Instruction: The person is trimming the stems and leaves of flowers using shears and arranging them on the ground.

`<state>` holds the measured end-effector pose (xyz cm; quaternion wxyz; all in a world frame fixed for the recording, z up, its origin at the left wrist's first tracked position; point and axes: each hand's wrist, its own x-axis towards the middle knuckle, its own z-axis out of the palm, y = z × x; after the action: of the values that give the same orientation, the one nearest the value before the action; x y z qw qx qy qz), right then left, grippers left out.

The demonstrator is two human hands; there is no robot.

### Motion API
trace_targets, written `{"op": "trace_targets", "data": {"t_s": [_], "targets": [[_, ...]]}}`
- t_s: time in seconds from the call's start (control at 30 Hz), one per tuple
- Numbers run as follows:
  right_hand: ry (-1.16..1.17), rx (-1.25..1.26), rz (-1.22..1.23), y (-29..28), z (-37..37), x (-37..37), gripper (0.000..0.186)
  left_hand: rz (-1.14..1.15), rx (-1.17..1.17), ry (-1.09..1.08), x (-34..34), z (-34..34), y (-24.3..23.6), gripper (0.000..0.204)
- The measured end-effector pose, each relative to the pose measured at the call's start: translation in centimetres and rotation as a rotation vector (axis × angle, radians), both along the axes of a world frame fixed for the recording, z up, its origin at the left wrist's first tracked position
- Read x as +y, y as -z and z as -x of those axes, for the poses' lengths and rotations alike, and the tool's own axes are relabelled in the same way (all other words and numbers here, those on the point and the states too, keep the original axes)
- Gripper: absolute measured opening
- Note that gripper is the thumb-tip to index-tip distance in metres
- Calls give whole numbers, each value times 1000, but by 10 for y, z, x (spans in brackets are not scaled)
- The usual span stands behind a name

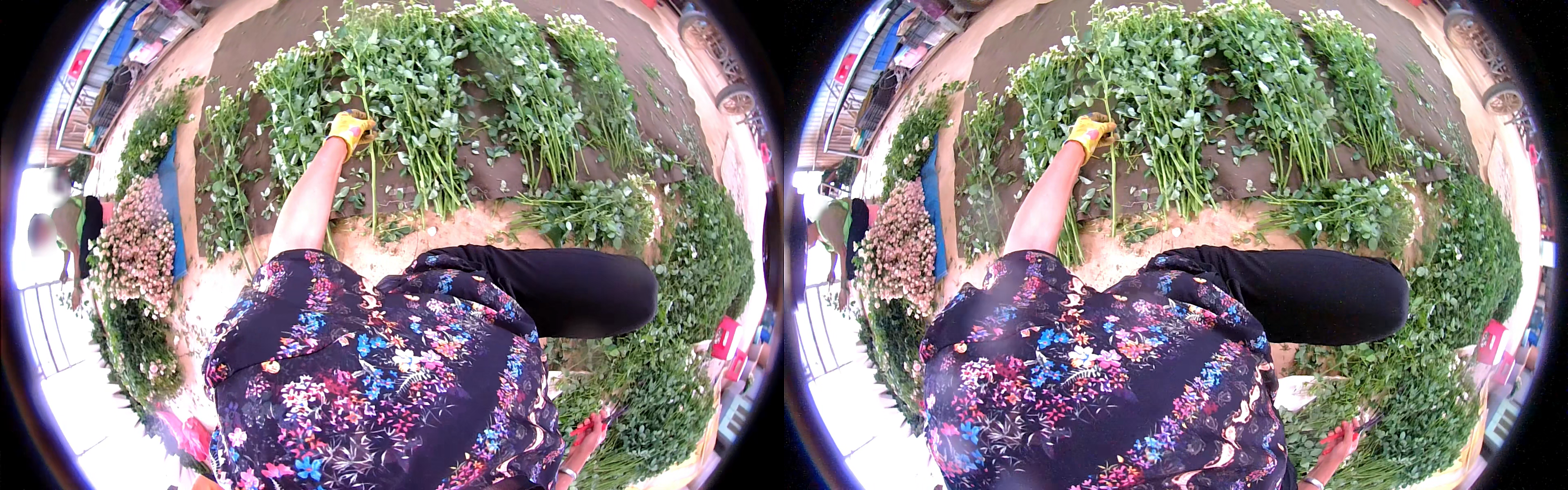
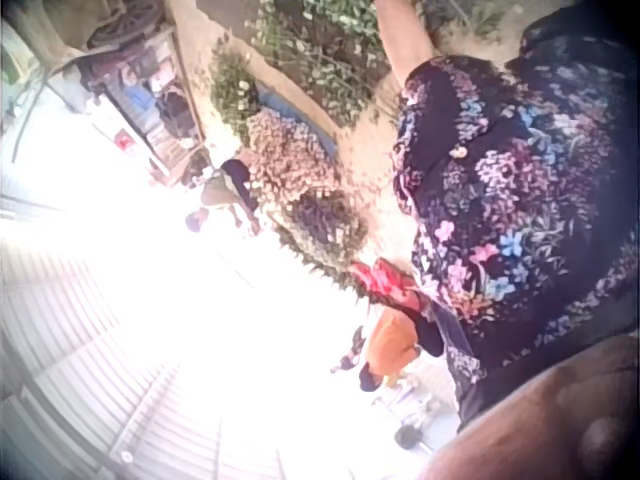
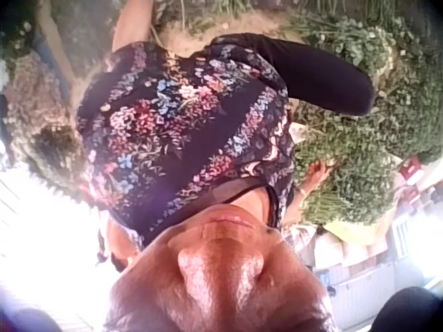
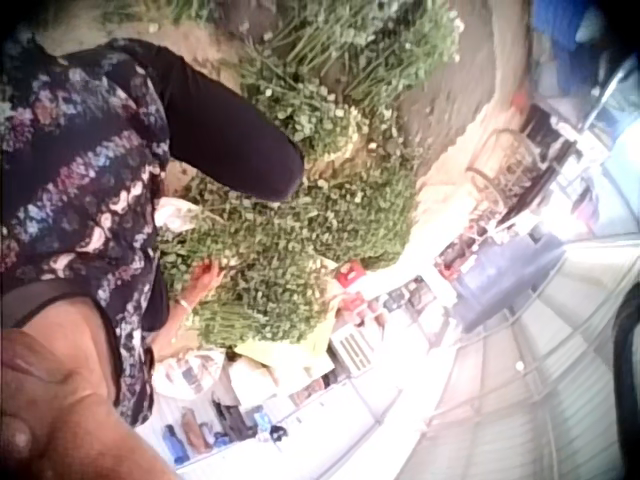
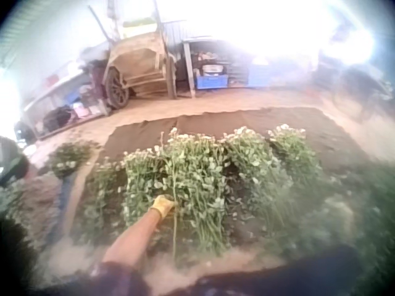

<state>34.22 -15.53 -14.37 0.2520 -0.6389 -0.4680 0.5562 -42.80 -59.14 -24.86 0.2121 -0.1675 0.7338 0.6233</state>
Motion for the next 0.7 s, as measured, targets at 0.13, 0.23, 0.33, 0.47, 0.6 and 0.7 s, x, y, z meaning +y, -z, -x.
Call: {"op": "trace_targets", "data": {"t_s": [0.13, 0.23, 0.33, 0.47, 0.6, 0.7], "targets": [[0, -66, 9, 1, 0, 0, 29, 79, 17, -1, -55, 1, -21, 39], [-61, -79, 43, 2, 2, 4, 27, 170, 17, 3, -111, 1, -31, 30], [-84, -106, 81, 2, 6, 5, 25, 239, 32, -41, -149, -9, -37, 30], [-54, -182, 64, 6, 10, 1, 26, 234, 24, -143, -178, -25, -29, 24], [-110, -123, 84, 6, 17, 8, 27, 168, -72, -256, -199, -37, 5, 16], [-115, -113, 60, 6, 16, 8, 26, 142, -112, -288, -197, -41, 23, 13]]}}
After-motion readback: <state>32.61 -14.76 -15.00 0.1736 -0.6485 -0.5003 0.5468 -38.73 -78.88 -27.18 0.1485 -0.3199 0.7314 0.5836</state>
